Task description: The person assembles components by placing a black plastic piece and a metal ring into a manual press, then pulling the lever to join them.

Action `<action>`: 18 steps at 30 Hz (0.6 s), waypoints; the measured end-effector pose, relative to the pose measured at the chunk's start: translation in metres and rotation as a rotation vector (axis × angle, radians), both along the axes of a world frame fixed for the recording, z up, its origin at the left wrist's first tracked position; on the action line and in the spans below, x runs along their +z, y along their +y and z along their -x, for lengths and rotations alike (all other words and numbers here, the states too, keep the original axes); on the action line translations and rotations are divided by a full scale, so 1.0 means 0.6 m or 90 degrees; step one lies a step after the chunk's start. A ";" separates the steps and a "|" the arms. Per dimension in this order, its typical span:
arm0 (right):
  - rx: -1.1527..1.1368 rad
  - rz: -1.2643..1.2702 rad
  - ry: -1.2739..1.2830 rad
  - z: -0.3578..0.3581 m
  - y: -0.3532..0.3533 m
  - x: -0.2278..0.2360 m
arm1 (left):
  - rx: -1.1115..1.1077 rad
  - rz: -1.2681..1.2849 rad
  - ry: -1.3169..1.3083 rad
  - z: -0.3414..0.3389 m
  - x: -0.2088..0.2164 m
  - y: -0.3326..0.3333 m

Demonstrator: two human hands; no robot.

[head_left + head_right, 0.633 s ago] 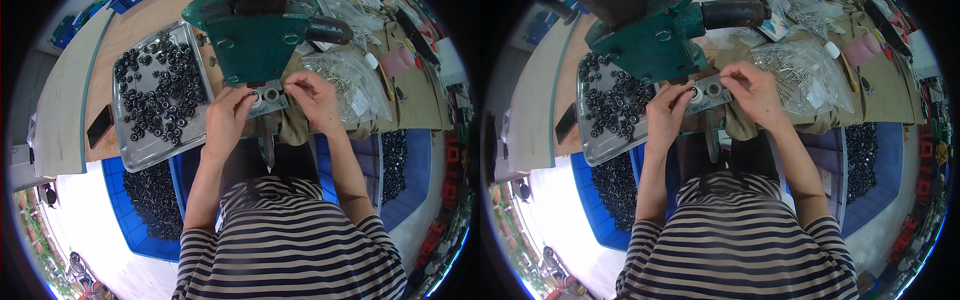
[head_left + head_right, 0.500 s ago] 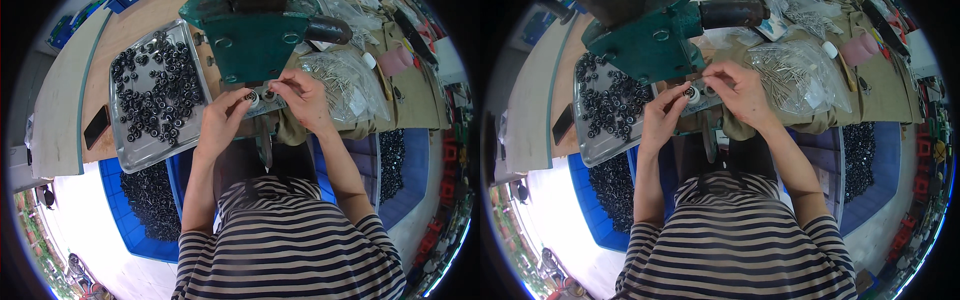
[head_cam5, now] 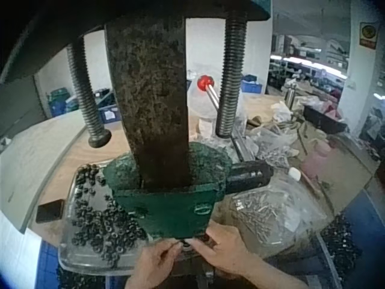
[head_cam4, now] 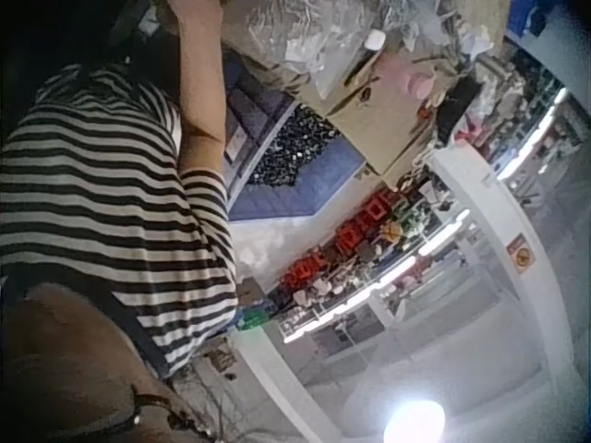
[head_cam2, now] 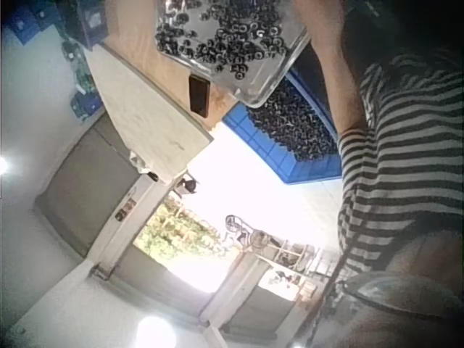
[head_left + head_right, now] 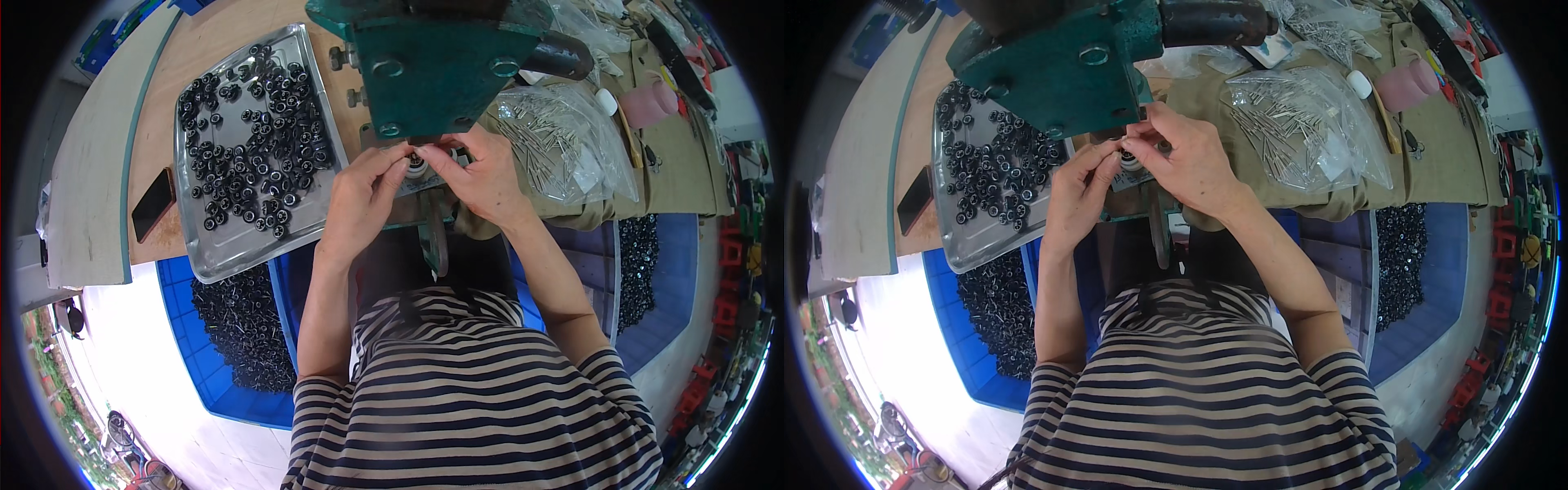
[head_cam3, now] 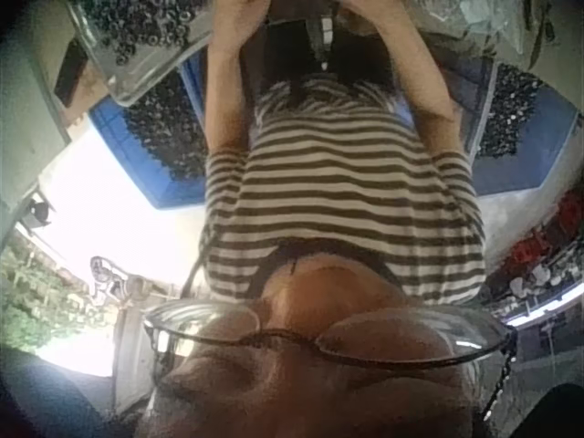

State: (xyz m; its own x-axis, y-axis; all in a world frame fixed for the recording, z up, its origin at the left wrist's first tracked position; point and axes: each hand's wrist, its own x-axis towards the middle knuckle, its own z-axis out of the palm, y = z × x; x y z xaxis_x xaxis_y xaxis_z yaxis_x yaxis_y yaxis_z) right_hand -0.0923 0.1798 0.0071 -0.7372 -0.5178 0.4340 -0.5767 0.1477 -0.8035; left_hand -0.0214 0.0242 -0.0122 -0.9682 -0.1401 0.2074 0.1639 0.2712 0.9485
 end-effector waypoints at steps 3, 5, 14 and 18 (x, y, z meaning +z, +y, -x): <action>-0.031 -0.048 0.076 -0.004 -0.004 0.002 | 0.054 0.121 0.047 0.002 0.011 0.011; -0.040 -0.033 0.052 -0.007 -0.008 0.008 | 0.100 0.092 0.051 0.006 0.016 0.015; -0.031 -0.048 -0.093 0.008 0.004 -0.018 | 0.117 0.022 0.021 0.009 0.006 0.017; 0.030 0.273 -0.265 0.080 0.010 0.099 | 0.111 -0.023 0.036 0.011 0.001 0.022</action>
State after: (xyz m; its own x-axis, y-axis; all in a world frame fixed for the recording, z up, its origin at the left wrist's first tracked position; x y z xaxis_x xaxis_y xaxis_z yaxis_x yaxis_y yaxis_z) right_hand -0.1400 0.1860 0.0663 -0.8709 -0.3959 0.2910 -0.1988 -0.2577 -0.9455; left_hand -0.0280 0.0372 -0.0115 -0.9151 -0.3137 0.2532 0.1710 0.2668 0.9484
